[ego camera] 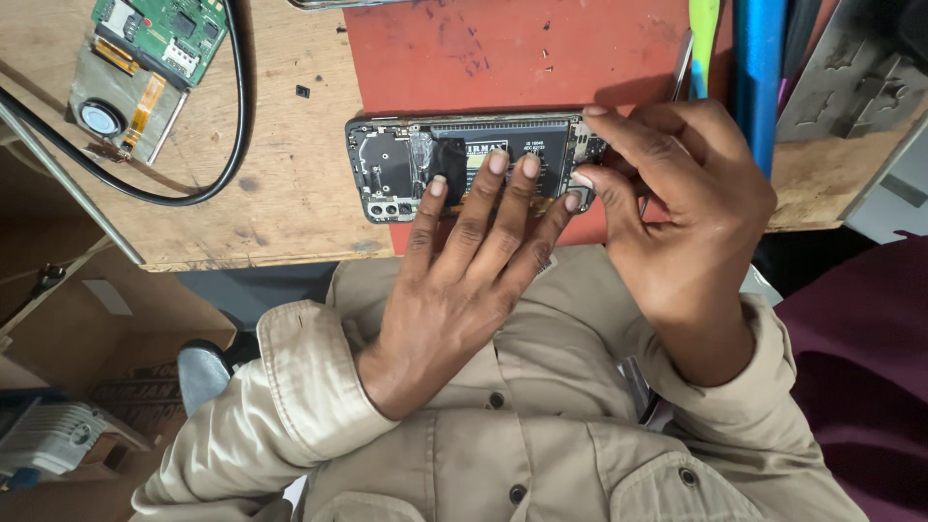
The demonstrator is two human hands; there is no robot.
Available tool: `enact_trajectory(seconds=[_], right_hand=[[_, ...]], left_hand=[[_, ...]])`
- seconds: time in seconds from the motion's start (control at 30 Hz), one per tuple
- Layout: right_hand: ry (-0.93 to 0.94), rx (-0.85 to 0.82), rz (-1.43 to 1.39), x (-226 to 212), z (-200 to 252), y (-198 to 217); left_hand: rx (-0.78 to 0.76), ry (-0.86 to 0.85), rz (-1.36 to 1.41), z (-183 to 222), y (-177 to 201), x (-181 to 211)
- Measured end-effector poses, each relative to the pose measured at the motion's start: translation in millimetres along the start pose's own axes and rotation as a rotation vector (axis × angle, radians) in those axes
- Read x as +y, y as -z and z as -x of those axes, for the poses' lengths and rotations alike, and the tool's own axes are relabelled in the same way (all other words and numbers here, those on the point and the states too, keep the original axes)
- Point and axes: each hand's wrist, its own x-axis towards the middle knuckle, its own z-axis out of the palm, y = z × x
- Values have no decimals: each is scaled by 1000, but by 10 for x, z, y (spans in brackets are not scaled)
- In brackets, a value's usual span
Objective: The person uses a screwdriver to remove screws from the internal frame of a disassembled smartphone. They then reassemble the device by aligning the screen and casing, followed by powering on the phone and navigating the interface to verify functionality.
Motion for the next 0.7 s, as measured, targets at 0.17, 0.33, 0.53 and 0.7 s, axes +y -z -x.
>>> enact_trajectory(seconds=[0.17,0.33,0.53,0.7], right_hand=[[63,-9,-41,105,160,-60],[192,16,237,73,204,-58],[196,-19,257,10,163,-11],[151,-10,116,43,172,61]], left_hand=[[11,4,51,-5,5,14],[36,18,72,-44,42,14],[34,12,81,-139,134,50],[41,13,100,-215,217,58]])
